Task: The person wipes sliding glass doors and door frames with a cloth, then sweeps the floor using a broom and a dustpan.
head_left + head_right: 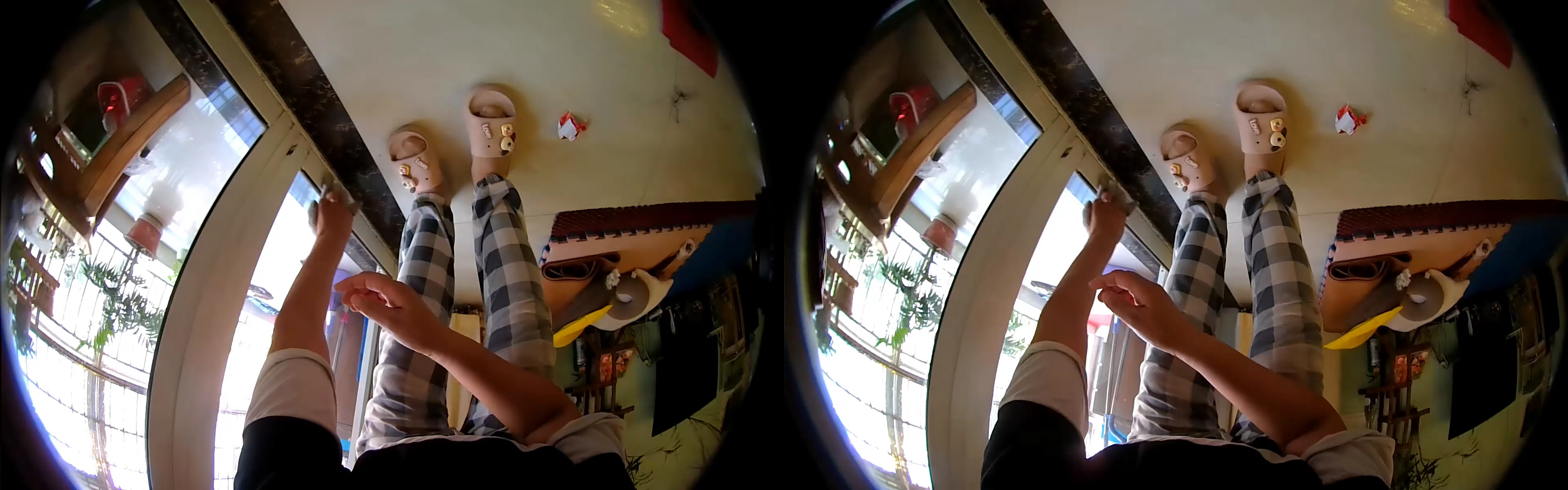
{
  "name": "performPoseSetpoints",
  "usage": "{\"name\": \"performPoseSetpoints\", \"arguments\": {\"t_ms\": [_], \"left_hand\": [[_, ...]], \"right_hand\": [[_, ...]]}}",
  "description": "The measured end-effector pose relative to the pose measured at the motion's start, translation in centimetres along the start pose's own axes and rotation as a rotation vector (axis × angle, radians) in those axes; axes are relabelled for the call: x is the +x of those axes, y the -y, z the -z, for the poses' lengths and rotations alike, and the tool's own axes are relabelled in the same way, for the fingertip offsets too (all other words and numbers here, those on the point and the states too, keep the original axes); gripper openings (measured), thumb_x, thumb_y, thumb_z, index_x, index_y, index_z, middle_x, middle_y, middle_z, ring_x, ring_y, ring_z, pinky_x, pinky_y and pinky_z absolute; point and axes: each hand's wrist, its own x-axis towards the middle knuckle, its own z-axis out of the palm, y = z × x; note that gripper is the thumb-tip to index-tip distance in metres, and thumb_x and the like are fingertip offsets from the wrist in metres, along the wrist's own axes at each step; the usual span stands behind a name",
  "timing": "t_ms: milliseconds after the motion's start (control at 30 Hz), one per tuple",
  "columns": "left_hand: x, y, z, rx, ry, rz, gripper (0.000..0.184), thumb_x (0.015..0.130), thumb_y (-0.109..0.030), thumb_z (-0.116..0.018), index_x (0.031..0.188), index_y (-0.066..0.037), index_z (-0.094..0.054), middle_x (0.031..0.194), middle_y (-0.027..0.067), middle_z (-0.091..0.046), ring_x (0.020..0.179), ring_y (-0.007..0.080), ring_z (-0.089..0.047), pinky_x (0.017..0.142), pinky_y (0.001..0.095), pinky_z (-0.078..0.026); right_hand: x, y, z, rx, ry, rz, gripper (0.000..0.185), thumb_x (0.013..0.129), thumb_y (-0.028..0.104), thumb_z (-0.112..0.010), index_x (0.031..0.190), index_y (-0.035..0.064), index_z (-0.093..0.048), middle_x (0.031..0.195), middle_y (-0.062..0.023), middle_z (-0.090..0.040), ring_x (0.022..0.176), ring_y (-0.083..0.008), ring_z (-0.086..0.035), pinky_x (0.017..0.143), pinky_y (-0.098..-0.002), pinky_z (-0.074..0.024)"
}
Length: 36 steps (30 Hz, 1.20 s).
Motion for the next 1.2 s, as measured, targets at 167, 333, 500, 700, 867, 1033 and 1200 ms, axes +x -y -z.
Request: {"name": "performPoseSetpoints", "arguments": {"t_ms": [167, 333, 500, 700, 867, 1033, 1200], "left_hand": [[-3.0, 3.4, 8.1, -0.041, -0.173, 0.016, 0.037, 0.086, -0.023, -0.047, 0.117, -0.011, -0.061, 0.129, 0.0082, -0.051, 0.129, 0.0273, -0.033, 0.112, 0.0474, -0.012], [-2.4, 12.1, 13.4, -0.036, -0.829, 0.119, 0.017, 0.077, -0.017, -0.054, 0.085, -0.011, -0.068, 0.097, 0.0051, -0.058, 0.103, 0.0269, -0.050, 0.082, 0.0423, -0.040], [-7.9, 11.6, 13.2, -0.056, -0.933, 0.259, 0.019, 0.077, -0.017, -0.054, 0.090, -0.014, -0.068, 0.105, 0.0056, -0.059, 0.104, 0.0272, -0.049, 0.084, 0.0430, -0.039], [-23.2, 13.2, 17.3, -0.272, -0.988, 0.669, 0.038, 0.078, -0.010, -0.058, 0.115, -0.014, -0.059, 0.122, 0.0043, -0.056, 0.112, 0.0301, -0.047, 0.092, 0.0450, -0.039], [-22.6, 13.7, 13.7, 0.418, -0.636, 0.842, 0.035, 0.083, -0.015, -0.054, 0.118, -0.015, -0.058, 0.127, 0.0047, -0.052, 0.116, 0.0271, -0.045, 0.093, 0.0458, -0.038], [-13.6, 12.3, 16.0, -0.047, -0.878, 0.627, 0.026, 0.081, -0.018, -0.053, 0.105, -0.013, -0.061, 0.119, 0.0047, -0.055, 0.102, 0.0244, -0.049, 0.077, 0.0412, -0.039], [-6.4, 12.5, 16.3, -0.147, -0.841, 0.538, 0.027, 0.080, -0.019, -0.053, 0.104, -0.013, -0.063, 0.114, 0.0083, -0.058, 0.103, 0.0261, -0.050, 0.079, 0.0422, -0.039]], "right_hand": [[0.6, 0.0, 0.1, -0.011, -0.044, 0.023, 0.025, 0.094, 0.016, -0.051, 0.114, 0.0010, -0.056, 0.106, -0.0093, -0.061, 0.099, -0.0155, -0.060, 0.087, -0.0274, -0.0472], [0.5, 0.6, 0.0, -0.023, 0.007, -0.059, 0.028, 0.094, 0.019, -0.051, 0.117, 0.0027, -0.055, 0.105, -0.0089, -0.061, 0.101, -0.0155, -0.058, 0.090, -0.0282, -0.0450], [1.3, 1.2, 0.8, 0.022, -0.035, 0.020, 0.031, 0.094, 0.024, -0.052, 0.116, 0.0027, -0.056, 0.095, -0.0053, -0.060, 0.091, -0.0124, -0.054, 0.086, -0.0269, -0.0428], [2.0, 1.3, 0.2, 0.043, -0.021, 0.023, 0.031, 0.094, 0.023, -0.052, 0.118, 0.0034, -0.056, 0.097, -0.0046, -0.060, 0.092, -0.0113, -0.053, 0.088, -0.0262, -0.0411], [2.2, 1.0, -0.5, 0.035, 0.020, 0.035, 0.031, 0.095, 0.023, -0.051, 0.119, 0.0036, -0.055, 0.098, -0.0048, -0.060, 0.093, -0.0115, -0.053, 0.089, -0.0262, -0.0408], [2.1, 1.4, -0.2, 0.058, -0.001, 0.014, 0.032, 0.095, 0.023, -0.050, 0.119, 0.0029, -0.055, 0.100, -0.0056, -0.061, 0.095, -0.0117, -0.054, 0.091, -0.0264, -0.0404], [1.6, 2.3, -0.1, 0.074, -0.002, 0.019, 0.033, 0.094, 0.023, -0.051, 0.119, 0.0013, -0.054, 0.099, -0.0059, -0.061, 0.095, -0.0115, -0.055, 0.091, -0.0266, -0.0404]]}}
